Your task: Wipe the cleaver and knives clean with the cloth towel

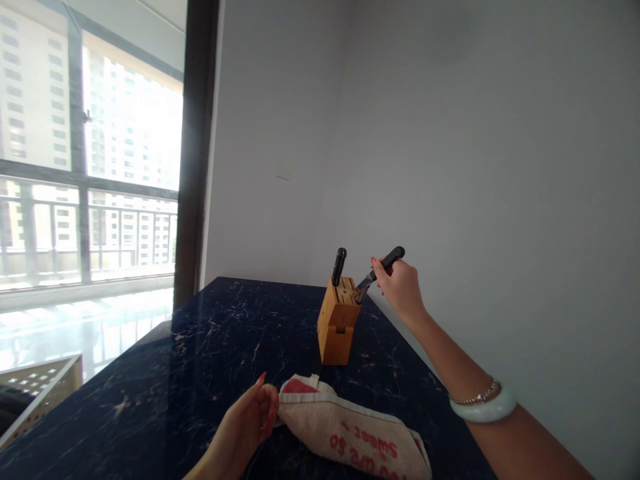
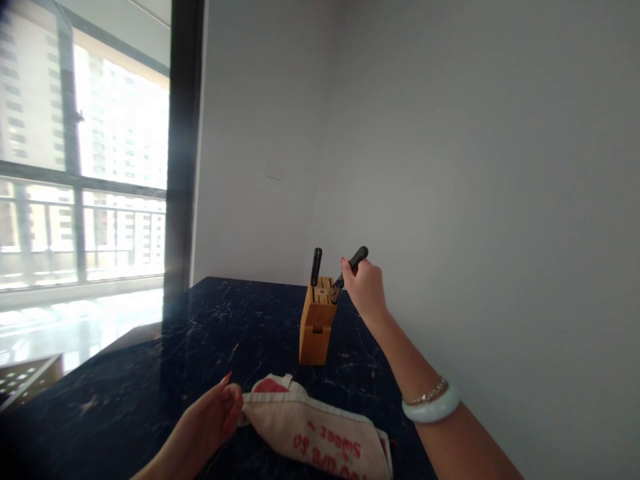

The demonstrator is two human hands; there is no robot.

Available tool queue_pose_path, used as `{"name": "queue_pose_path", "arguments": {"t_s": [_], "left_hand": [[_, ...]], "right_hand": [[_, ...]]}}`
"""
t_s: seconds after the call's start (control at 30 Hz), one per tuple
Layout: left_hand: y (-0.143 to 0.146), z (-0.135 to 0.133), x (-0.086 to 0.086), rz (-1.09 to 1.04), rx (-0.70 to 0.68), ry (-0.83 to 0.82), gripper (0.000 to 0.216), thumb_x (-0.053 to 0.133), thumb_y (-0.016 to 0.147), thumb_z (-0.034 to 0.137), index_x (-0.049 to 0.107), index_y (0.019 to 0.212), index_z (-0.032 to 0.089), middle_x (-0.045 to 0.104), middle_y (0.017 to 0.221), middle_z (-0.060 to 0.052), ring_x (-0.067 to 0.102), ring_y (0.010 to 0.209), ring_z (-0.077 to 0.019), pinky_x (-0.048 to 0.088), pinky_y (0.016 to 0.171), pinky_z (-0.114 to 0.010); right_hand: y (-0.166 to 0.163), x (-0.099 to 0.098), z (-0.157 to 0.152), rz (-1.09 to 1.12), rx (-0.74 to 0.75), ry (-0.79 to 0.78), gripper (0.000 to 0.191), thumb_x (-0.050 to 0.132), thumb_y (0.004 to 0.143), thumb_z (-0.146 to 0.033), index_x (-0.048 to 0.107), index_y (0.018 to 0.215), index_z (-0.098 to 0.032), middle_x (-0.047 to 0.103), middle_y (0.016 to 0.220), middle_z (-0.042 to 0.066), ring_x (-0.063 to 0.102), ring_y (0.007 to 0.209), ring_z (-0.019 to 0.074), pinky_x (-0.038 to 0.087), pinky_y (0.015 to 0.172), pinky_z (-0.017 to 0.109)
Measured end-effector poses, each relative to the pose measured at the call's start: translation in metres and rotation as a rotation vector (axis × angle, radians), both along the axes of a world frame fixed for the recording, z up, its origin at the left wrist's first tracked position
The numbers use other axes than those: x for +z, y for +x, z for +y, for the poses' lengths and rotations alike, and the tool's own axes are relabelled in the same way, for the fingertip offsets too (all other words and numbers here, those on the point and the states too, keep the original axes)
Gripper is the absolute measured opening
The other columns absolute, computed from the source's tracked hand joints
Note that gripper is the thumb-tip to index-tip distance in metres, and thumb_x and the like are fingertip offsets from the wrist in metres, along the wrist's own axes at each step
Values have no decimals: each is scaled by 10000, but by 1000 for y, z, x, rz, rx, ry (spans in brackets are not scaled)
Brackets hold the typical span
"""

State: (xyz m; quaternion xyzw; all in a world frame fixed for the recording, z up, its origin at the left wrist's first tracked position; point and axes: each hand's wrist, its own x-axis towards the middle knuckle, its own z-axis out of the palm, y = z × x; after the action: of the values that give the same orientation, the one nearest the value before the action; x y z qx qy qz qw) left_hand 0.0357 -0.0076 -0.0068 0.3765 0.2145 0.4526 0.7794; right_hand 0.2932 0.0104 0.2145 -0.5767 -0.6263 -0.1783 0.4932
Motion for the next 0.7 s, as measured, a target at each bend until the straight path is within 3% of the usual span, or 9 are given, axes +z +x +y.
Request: {"name": "queue_pose_path", "arguments": {"t_s": [0.2,0.3,0.47,0.6,0.7], "left_hand": [[0,0,-3,3,-16,12,411,393,851,447,563,637,139,455,519,31,366,486,-73,259,478,-192],[0,0,-4,4,-18,10,415,386,855,445,563,638,138,456,517,30,358,481,-71,255,473,-191],[0,0,-3,-31,-17,12,412,405,845,448,570,635,134,454,512,29,364,479,-71,246,467,-190],[1,-1,0,-18,-15,10,414,414,838,453,563,616,137,454,503,28,362,471,-71,238,461,-190],[2,-3,2,3,-15,2,406,417,836,452,562,620,141,456,498,27,366,479,-75,244,470,-188]], "right_hand": [[0,-12,5,15,61,-77,347,438,805,-459,576,705,-157,519,431,-6,498,364,128,364,432,231],[-5,-17,12,30,106,-117,332,449,794,-476,543,868,-166,542,472,-24,496,350,120,366,399,216],[-10,-16,18,115,185,-207,499,425,777,-555,396,1109,-183,546,506,-51,486,334,123,344,346,207],[0,-13,15,90,107,-95,496,409,778,-586,444,1086,-198,494,507,-55,501,436,127,355,440,213],[12,-17,17,139,70,-125,481,311,815,-596,495,1016,-200,472,510,-44,498,473,130,350,457,216]]}}
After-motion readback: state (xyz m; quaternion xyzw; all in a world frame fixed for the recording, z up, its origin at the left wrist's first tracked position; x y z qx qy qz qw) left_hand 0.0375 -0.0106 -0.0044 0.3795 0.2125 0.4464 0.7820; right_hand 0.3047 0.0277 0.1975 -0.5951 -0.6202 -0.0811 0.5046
